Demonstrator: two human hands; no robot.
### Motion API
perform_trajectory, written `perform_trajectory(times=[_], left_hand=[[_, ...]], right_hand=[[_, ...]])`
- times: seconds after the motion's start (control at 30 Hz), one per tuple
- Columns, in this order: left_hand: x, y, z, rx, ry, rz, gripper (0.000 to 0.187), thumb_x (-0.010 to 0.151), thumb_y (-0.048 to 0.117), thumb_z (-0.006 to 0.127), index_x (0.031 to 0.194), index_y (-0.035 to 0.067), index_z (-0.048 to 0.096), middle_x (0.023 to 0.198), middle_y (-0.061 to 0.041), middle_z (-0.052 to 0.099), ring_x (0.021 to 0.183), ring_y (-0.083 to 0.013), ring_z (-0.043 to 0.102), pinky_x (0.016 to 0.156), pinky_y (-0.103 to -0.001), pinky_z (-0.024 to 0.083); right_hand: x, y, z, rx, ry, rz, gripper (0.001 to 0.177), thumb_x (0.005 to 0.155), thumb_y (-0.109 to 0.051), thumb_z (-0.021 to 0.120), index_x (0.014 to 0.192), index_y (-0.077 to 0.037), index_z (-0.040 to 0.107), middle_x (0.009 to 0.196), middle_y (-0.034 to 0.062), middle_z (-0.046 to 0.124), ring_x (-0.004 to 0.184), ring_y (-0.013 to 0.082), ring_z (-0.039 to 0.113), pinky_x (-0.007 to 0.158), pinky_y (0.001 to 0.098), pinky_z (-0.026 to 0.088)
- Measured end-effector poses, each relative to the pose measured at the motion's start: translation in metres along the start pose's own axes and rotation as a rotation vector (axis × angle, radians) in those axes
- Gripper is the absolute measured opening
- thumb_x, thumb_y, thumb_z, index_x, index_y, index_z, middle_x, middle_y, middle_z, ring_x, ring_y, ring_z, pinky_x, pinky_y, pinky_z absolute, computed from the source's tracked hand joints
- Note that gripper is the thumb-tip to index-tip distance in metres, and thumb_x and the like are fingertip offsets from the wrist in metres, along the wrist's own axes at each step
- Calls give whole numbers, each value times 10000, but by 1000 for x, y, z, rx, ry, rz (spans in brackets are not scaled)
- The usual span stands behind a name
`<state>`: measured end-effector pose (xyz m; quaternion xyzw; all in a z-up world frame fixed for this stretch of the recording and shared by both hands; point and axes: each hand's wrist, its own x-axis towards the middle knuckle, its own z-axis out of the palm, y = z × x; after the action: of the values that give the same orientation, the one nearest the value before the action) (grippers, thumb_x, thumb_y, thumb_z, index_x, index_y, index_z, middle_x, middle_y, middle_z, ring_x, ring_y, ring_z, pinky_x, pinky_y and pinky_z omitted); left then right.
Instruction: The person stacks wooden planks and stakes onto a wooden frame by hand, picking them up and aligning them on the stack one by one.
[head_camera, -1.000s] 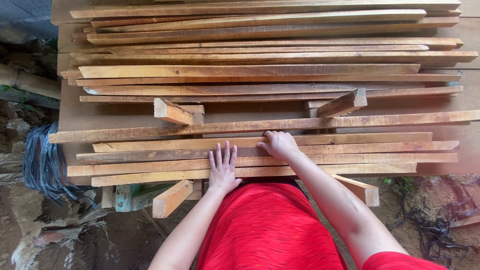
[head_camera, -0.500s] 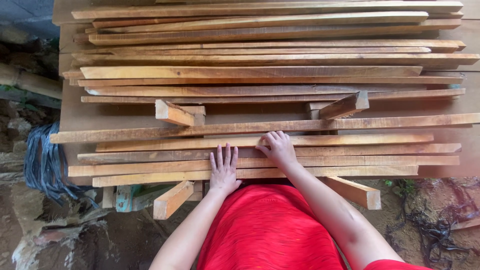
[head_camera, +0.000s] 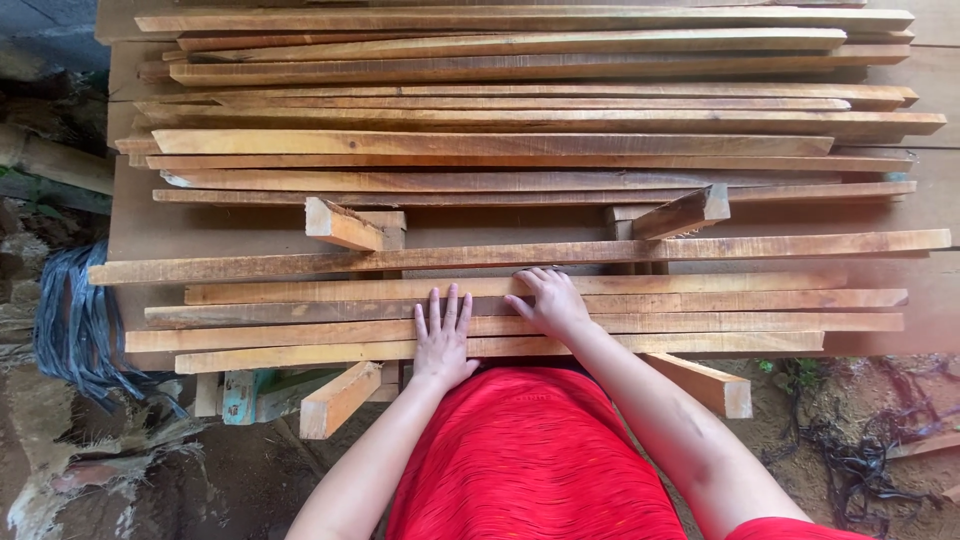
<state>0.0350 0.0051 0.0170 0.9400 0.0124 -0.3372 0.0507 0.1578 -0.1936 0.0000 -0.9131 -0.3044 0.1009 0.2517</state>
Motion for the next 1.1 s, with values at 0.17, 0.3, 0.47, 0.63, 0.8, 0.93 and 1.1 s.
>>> perform_trajectory(times=[0.17,0.3,0.47,0.63,0.8,0.93,1.1], left_hand=[[-5,2,-15,-61,-7,-3,1297,786,683,743,1645,141,-64,1713,-159,-157,1566,-416,-156,1241,-648,-48],[-3,0,-18,-242,71,-20,1193,796,757,703,1608,150,73,1722,-100,-25,1588,-365,-77,1259,-642,-40],[56,-28,9,-359,467,-29,1021,872,621,726,1608,94,254,1717,-85,170,1578,-318,88,1245,-627,-5],[76,-45,-42,-272,537,-131,808,856,449,746,1522,136,412,1598,-48,347,1490,-281,239,1197,-628,11],[49,-51,-58,-318,567,-86,450,859,338,782,1274,217,659,1306,50,658,1315,-183,523,1250,-612,91],[-24,-38,-58,-340,686,-8,450,812,336,817,1219,194,686,1260,21,676,1264,-212,546,1219,-587,155],[-95,-27,-50,-359,671,27,450,807,340,803,1217,193,691,1244,20,674,1260,-212,536,1206,-582,189]], right_hand=[[-1,4,3,7,-5,7,459,893,-415,735,1189,-64,707,1165,133,715,1089,344,650,973,453,491],[-11,23,14,21,92,-34,312,944,-335,717,1172,-122,719,1167,70,731,1123,289,662,1017,433,497],[7,14,-19,-158,346,-51,442,878,-334,726,1238,-82,684,1241,92,692,1225,315,587,1067,496,390],[18,37,-25,-273,314,18,547,776,-403,774,1224,-104,678,1220,51,687,1212,309,564,1098,562,300],[-5,24,-50,-185,269,-14,408,853,-376,789,1178,-145,702,1161,5,700,1137,244,604,1091,493,371],[-53,-13,-85,-132,273,-31,405,853,-376,793,1166,-136,705,1129,15,702,1103,248,612,1020,451,405],[-108,-42,-93,-85,224,-30,428,825,-389,797,1139,-112,708,1089,46,706,1051,265,628,978,444,430]])
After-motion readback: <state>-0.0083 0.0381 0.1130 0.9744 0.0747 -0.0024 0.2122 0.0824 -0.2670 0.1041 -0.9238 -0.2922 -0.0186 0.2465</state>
